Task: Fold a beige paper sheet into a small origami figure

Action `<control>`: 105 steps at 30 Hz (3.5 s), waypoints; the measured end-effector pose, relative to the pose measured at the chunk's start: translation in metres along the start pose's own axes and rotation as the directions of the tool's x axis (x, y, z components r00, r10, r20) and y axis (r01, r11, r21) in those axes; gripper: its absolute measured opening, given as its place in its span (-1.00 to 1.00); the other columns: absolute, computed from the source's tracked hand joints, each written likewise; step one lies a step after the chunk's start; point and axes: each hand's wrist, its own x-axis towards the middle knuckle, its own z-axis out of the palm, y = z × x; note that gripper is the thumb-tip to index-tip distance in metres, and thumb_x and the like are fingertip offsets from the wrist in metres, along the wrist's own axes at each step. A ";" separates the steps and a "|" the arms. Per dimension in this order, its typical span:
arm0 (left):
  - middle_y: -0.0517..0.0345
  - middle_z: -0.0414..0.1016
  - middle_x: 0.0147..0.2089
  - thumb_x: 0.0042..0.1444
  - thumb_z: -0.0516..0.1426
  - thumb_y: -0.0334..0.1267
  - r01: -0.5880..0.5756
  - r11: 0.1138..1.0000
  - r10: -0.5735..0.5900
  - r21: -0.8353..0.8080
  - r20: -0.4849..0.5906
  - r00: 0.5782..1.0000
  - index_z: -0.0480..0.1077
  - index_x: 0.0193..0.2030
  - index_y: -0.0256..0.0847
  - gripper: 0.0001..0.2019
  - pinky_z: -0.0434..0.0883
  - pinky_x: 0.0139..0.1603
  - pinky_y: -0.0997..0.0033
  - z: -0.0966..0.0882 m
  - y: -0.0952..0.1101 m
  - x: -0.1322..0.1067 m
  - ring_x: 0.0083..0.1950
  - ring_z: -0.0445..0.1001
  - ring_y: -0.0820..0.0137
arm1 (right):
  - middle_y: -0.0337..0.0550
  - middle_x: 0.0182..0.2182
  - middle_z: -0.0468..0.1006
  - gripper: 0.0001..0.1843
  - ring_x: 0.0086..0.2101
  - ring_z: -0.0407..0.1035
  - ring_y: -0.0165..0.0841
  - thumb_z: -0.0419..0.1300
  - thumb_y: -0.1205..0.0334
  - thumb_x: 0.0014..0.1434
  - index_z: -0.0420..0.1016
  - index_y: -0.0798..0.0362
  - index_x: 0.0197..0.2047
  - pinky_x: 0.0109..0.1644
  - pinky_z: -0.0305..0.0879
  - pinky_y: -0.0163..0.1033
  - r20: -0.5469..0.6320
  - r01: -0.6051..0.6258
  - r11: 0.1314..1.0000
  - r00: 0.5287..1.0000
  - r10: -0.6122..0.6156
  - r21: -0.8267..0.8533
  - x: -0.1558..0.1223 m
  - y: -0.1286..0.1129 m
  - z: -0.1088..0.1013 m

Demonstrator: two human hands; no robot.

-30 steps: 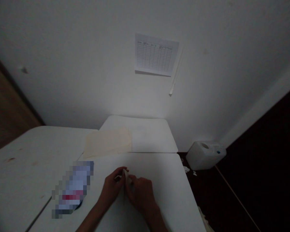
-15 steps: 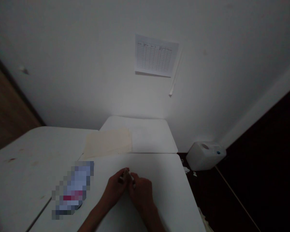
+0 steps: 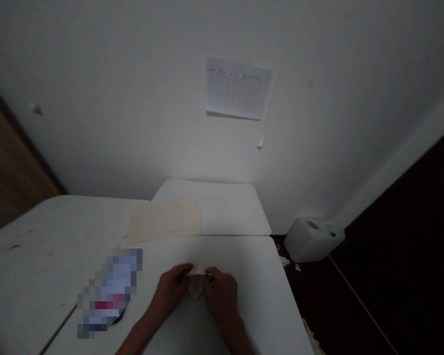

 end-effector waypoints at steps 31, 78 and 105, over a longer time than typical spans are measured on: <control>0.09 0.50 0.07 -0.15 -0.04 -0.61 -0.443 0.883 0.399 0.158 0.245 0.883 0.41 0.07 -0.09 -0.37 0.43 0.11 0.20 0.000 -0.015 -0.005 0.07 0.48 0.32 | -0.20 -0.08 0.56 -0.70 -0.11 0.43 -0.27 0.12 0.34 0.23 0.52 -0.16 -0.04 -0.01 0.37 -0.20 0.039 0.360 0.933 0.932 -0.360 0.024 -0.003 0.018 0.007; 0.01 0.47 0.13 0.03 -0.05 -0.61 -0.613 0.658 0.469 0.437 0.400 0.788 0.35 0.15 -0.16 -0.44 0.44 0.13 0.09 -0.015 -0.019 -0.017 0.17 0.40 0.21 | -0.17 -0.14 0.60 -0.74 -0.23 0.46 -0.34 0.16 0.48 0.17 0.53 0.00 -0.13 -0.09 0.38 -0.28 -0.036 0.560 0.813 0.820 -0.572 -0.158 0.002 0.028 0.026; 0.08 0.40 0.20 0.18 0.13 -0.27 -0.515 0.773 0.368 0.370 0.399 0.840 0.42 0.05 -0.06 -0.71 0.36 0.21 0.02 -0.017 0.004 -0.023 0.26 0.30 0.18 | -0.21 -0.04 0.54 -0.89 -0.21 0.35 -0.33 0.15 0.31 0.23 0.50 -0.02 -0.20 -0.04 0.28 -0.22 0.086 0.539 0.839 0.842 -0.533 -0.076 -0.005 0.016 -0.003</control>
